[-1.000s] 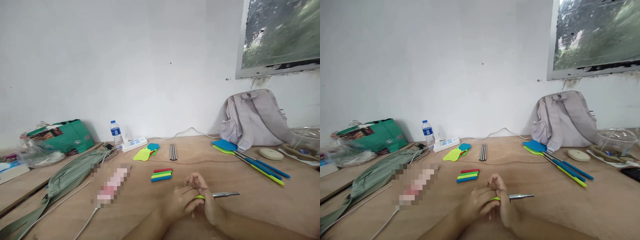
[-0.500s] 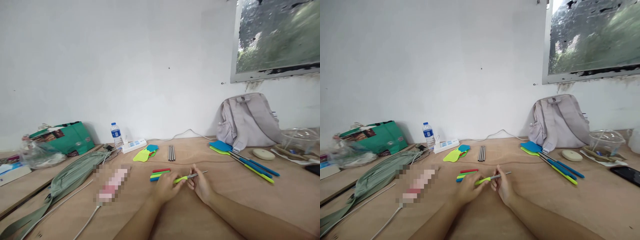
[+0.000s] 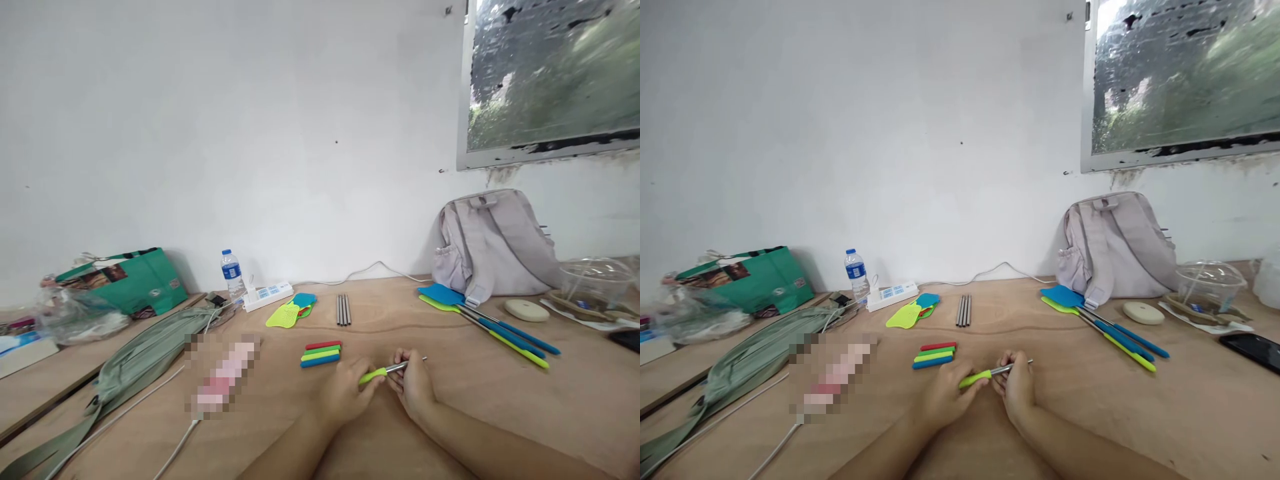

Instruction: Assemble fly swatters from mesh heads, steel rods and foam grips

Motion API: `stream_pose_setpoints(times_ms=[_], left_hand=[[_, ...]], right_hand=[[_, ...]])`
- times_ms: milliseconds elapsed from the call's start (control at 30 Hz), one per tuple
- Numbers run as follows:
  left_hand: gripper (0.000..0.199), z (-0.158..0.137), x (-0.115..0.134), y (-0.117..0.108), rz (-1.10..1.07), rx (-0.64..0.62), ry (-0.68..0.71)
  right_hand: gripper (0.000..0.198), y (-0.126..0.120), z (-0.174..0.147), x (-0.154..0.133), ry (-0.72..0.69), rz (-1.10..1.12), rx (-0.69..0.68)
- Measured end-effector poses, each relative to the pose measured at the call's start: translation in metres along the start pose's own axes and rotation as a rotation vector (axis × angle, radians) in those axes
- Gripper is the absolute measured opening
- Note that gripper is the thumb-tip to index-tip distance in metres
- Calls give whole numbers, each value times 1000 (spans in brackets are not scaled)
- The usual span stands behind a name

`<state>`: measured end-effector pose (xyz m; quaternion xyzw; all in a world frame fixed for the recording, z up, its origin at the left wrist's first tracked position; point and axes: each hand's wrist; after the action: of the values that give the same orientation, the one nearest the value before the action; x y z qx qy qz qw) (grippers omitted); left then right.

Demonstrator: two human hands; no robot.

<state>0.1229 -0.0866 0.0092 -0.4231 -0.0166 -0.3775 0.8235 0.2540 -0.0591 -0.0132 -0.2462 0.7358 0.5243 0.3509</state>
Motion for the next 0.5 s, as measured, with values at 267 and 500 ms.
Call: stream_pose_setpoints(times_ms=[267, 500], left_hand=[[22, 1, 6, 15, 11, -51, -87], [33, 7, 1, 2, -74, 144, -56]], right_hand=[[16, 6, 16, 6, 50, -78, 33], [21, 5, 28, 16, 106, -98, -171]])
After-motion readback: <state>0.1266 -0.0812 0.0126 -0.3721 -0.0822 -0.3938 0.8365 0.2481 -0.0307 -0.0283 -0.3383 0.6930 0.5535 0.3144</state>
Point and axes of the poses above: each hand's wrist, its own z-axis towards the middle knuckle, its own y-axis out of the palm, x = y × z, and after that the axes turned 13 degrees about x, right-handed
